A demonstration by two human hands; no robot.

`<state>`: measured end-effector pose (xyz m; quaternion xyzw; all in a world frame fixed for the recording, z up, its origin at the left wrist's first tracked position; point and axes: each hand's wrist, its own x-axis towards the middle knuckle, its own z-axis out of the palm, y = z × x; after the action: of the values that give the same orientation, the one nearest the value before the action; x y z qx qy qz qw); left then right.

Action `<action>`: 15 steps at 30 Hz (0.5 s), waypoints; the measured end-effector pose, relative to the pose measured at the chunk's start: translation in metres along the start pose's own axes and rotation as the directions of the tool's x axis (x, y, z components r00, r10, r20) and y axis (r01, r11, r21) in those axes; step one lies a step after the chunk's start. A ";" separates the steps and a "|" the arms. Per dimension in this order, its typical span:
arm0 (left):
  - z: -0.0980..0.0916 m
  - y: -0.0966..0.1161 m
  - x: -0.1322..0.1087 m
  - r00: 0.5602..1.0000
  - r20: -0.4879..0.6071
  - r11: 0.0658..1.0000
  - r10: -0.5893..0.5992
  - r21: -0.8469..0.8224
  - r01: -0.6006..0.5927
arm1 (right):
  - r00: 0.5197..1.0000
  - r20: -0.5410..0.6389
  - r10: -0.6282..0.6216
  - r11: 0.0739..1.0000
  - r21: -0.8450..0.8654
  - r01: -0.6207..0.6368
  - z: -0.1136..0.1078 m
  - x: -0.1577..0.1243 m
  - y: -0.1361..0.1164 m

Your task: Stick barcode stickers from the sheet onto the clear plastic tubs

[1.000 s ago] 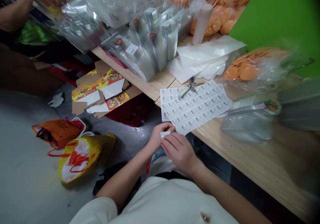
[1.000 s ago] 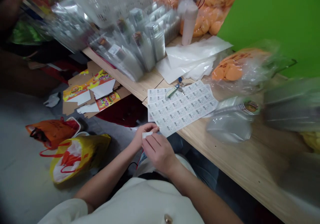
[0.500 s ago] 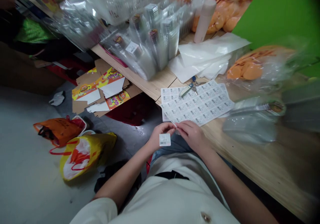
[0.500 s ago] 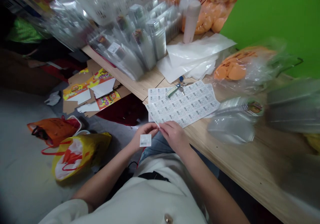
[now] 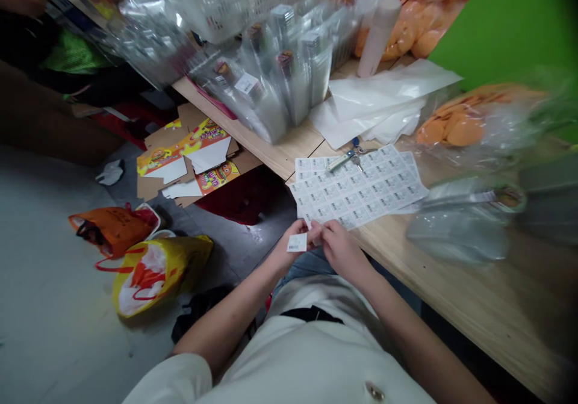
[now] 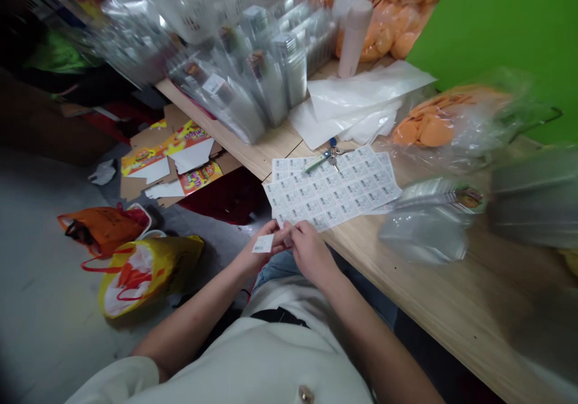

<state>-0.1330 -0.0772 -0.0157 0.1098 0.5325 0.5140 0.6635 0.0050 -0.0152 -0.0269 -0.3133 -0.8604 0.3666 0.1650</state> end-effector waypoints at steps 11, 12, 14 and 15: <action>-0.012 -0.018 0.003 0.960 -0.028 0.815 0.280 0.535 -0.222 | 0.985 -0.129 -0.115 0.992 -0.075 0.106 -0.009 0.009 -0.007; -0.012 -0.014 0.002 0.944 0.007 0.730 0.329 0.632 -0.258 | 0.984 -0.106 -0.141 0.987 -0.096 0.131 -0.010 0.011 -0.008; -0.012 -0.008 -0.001 0.927 0.058 0.609 0.372 0.738 -0.290 | 0.987 -0.068 -0.145 0.988 -0.061 0.140 -0.010 0.014 -0.005; -0.011 -0.006 -0.002 0.925 0.076 0.584 0.372 0.756 -0.297 | 0.990 -0.050 -0.133 0.991 -0.011 0.133 -0.011 0.016 -0.002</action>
<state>-0.1386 -0.0860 -0.0231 0.4502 0.6962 0.3653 0.4233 -0.0023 0.0005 -0.0175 -0.2649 -0.8764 0.3434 0.2096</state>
